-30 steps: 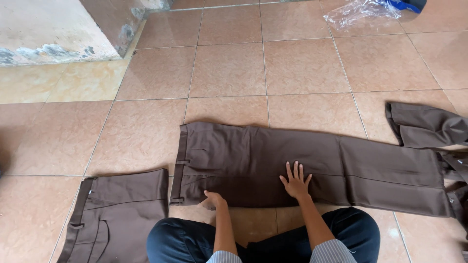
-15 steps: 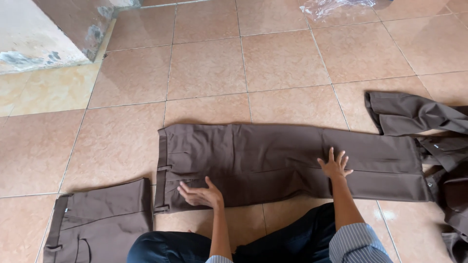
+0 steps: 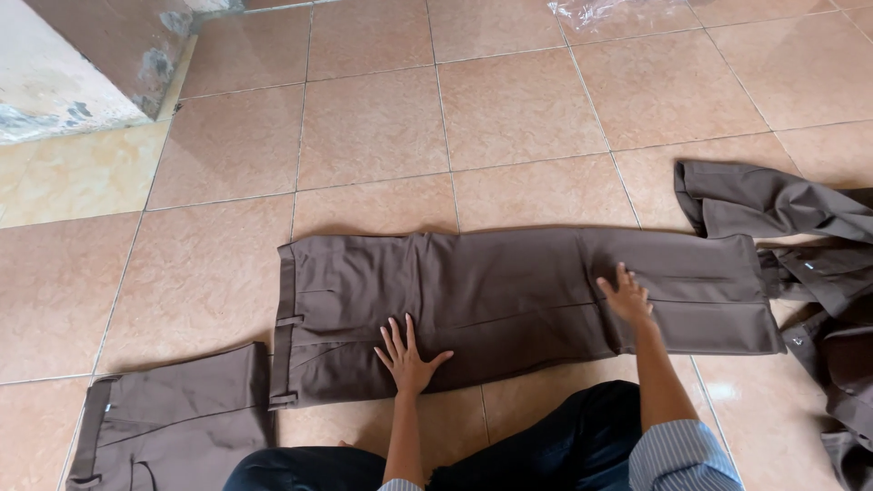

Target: Folding brown trousers on the floor in a sewing factory environment.

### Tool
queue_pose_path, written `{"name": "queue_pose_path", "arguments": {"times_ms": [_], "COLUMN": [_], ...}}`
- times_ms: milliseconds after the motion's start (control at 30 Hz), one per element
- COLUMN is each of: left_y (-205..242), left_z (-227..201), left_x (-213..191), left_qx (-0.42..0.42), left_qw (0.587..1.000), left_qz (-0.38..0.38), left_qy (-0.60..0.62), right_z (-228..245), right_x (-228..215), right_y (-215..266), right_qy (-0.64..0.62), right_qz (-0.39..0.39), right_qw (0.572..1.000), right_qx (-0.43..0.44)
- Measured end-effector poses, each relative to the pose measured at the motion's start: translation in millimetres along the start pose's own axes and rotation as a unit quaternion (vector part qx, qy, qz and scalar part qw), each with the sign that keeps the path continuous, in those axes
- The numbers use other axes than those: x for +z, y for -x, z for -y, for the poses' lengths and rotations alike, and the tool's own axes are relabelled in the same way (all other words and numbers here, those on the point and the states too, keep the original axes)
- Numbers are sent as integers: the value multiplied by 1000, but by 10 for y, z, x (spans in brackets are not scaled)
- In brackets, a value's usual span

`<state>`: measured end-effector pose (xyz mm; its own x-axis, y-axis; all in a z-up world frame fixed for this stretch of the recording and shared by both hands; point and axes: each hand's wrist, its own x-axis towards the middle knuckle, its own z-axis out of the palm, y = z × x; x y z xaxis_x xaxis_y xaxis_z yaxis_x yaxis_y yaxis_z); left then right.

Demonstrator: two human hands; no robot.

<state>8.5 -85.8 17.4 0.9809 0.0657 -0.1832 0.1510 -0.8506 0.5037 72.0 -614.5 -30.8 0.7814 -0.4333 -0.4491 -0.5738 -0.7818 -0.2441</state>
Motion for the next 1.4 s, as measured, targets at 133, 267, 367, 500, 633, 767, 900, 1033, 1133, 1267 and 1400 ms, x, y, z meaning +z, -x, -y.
{"name": "queue_pose_path", "arguments": {"times_ms": [133, 267, 367, 500, 633, 767, 900, 1033, 1133, 1267, 1400], "left_y": [-65, -117, -117, -127, -124, -139, -168, -319, -393, -480, -709], "left_z": [115, 205, 202, 201, 174, 196, -177, -1018, -1778, -2662, -3018], "left_x": [154, 297, 281, 322, 283, 321, 282, 285, 233, 63, 305], "left_qx": [19, 40, 42, 49, 45, 53, 59, 86, 110, 78, 47], "left_qw": [999, 995, 995, 994, 995, 994, 985, 964, 927, 777, 682], "left_qz": [-40, -73, -77, -84, -83, -91, -158, -197, -72, 229, 354], "left_qy": [-29, -52, -37, -48, -37, -27, 42, 159, 351, 581, 638], "right_z": [-774, -1667, -2272, -2646, -2723, -2434, -2031, -1026, -420, 104, 820], "right_x": [-388, -535, -364, -208, -142, -433, -789, -1309, -1364, -1147, -930], "right_y": [222, 431, 212, -108, -220, 30, 245, 872, 1257, 1467, 1813], "right_qy": [-135, -192, -268, -261, -564, -656, -699, -618, -550, -484, -371], "right_qz": [-111, -172, -196, -266, -276, -273, -314, -333, -337, -267, -230], "right_qw": [969, 887, 837, 833, 704, 656, 628, 705, 749, 805, 865], "right_qx": [175, 383, 436, 409, 333, 255, 134, -101, -151, -217, -246]}}
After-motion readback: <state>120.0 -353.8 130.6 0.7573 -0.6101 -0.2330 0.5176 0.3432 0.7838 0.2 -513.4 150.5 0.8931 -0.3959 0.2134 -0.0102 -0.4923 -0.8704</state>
